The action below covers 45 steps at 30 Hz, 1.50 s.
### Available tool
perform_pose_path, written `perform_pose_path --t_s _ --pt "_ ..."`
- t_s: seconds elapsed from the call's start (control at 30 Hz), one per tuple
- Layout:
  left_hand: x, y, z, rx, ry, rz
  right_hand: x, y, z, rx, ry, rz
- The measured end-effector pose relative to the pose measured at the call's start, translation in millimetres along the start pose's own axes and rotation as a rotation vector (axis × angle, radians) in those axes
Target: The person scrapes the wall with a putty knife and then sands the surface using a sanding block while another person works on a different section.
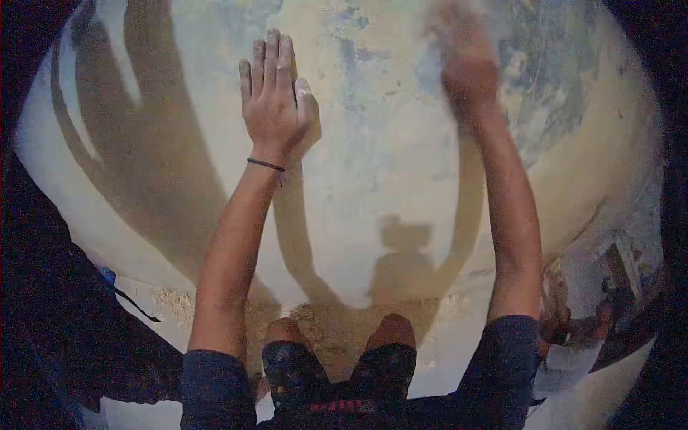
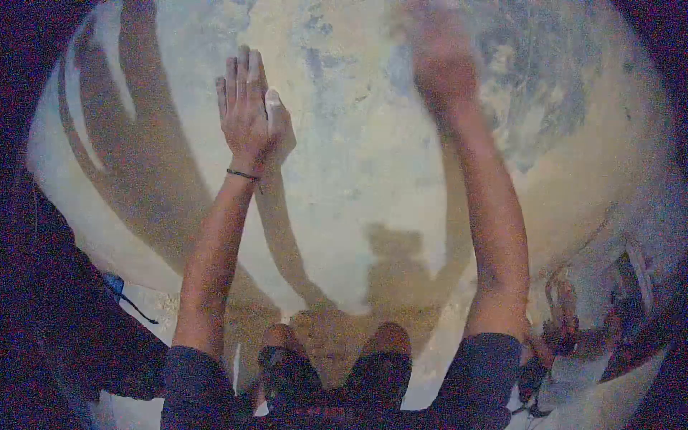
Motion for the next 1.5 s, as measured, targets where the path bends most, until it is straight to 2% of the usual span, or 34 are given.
perform_pose_path --t_s 0.03,0.07,0.1,0.13,0.2,0.23,0.3,0.33,0.4,0.47,0.53,0.57,0.63,0.67,0.7,0.73,0.8,0.87,0.9,1.0,1.03,1.07,1.13,1.2,1.27,1.3,1.37,1.4,1.43,1.47,1.5 --pt "1.3 -0.6 -1.1 0.028 -0.011 -0.026 -5.8 -19.6 -30.8 0.199 0.401 0.064" --pt "3.5 -0.9 -4.8 0.034 -0.011 -0.023 -4.2 -8.8 -40.0 0.205 0.405 0.065" --pt "-23.6 4.0 16.5 -0.028 -0.042 0.010 -14.1 0.1 -14.2 -0.034 0.402 -0.095" --pt "-26.9 1.2 14.3 -0.072 -0.085 0.048 -10.2 9.1 -17.9 -0.251 0.396 -0.256" --pt "-29.1 -1.2 17.1 -0.067 -0.106 0.027 38.3 17.9 -16.2 0.008 -0.042 -0.180" --pt "-24.6 -1.2 16.5 -0.072 -0.124 0.002 35.0 9.4 -28.7 -0.011 -0.043 -0.179" --pt "-21.1 2.0 12.3 -0.064 -0.123 -0.012 16.6 -10.7 -61.1 -0.017 -0.327 -0.280" --pt "-21.0 1.1 31.1 -0.029 -0.158 0.000 28.8 -7.8 -60.5 0.008 0.235 -0.479" --pt "-21.3 0.6 31.7 -0.019 -0.172 0.000 32.3 20.5 -67.0 -0.249 0.152 -0.286" --pt "-19.2 0.0 37.5 -0.013 -0.175 0.008 96.1 11.9 -46.5 0.433 0.271 -0.245" --pt "-10.0 0.2 36.9 0.011 -0.103 -0.041 133.5 25.5 6.6 -0.130 -0.184 -0.462" --pt "-10.9 -0.5 41.6 0.027 -0.085 -0.029 126.5 26.7 27.5 -0.123 -0.167 -0.463" --pt "-0.4 -2.4 53.2 0.059 -0.062 -0.051 90.3 19.2 57.7 0.032 -0.263 -0.467" --pt "1.9 -2.8 58.0 0.084 -0.045 -0.083 62.3 4.8 61.6 0.040 -0.170 -0.404" --pt "-2.4 -5.0 57.7 0.074 -0.057 -0.046 29.8 6.1 71.8 -0.008 -0.067 -0.188" --pt "-2.2 -3.3 54.5 0.067 -0.057 -0.044 10.5 -4.7 76.0 -0.139 0.130 -0.190" --pt "-6.2 -9.9 53.7 0.059 -0.080 -0.036 0.8 -7.8 100.9 0.297 0.640 -0.017" --pt "-5.2 -11.9 56.4 0.075 -0.080 -0.033 45.3 15.1 153.6 0.020 0.053 -0.093" --pt "-4.0 -12.1 52.3 0.064 -0.064 -0.046 68.3 11.7 166.4 0.315 -0.096 -0.370" --pt "-5.2 -21.1 48.7 0.045 -0.058 -0.027 44.6 -23.9 149.8 0.178 -0.126 -0.216" --pt "-5.4 -15.0 49.9 0.054 -0.044 -0.034 22.0 -26.0 143.4 0.022 0.047 0.060" --pt "-5.2 -14.9 48.0 0.052 -0.039 -0.045 -2.6 -20.1 146.3 -0.046 0.350 0.049" --pt "-7.7 -12.3 51.9 0.070 -0.033 -0.039 -0.5 -24.5 139.1 0.365 0.966 -0.112" --pt "-4.1 -12.6 51.1 0.071 -0.016 -0.053 59.0 11.6 177.2 -0.069 0.312 0.062" --pt "-4.3 -11.8 54.2 0.088 -0.022 -0.063 121.6 -17.5 179.8 0.124 -0.035 -0.358" --pt "-3.4 -13.8 56.2 0.094 -0.014 -0.058 114.4 -21.6 183.6 0.120 -0.023 -0.350" --pt "3.9 -10.4 54.6 0.120 -0.026 -0.075 76.5 -22.7 194.5 0.072 0.058 -0.161" --pt "6.4 -9.8 53.9 0.101 -0.020 -0.077 42.4 -20.1 200.1 0.017 0.267 -0.006" --pt "7.6 -9.2 54.1 0.095 -0.003 -0.078 0.4 -18.5 210.1 -0.172 0.525 -0.176" --pt "7.4 -7.3 53.9 0.096 0.012 -0.075 -18.4 -40.2 198.6 0.008 0.741 0.052" --pt "4.0 -7.7 51.3 0.096 0.008 -0.071 -23.9 -30.4 202.7 -0.087 0.721 0.093"
Point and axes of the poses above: each hand's wrist, its own z-axis away from the middle knuckle, its own y-axis out of the palm, x = y × z, the point moved 1 cm from there along -z, towards the middle knuckle, and after that the axes turned 2 degrees about -x, right-handed, at the moved point
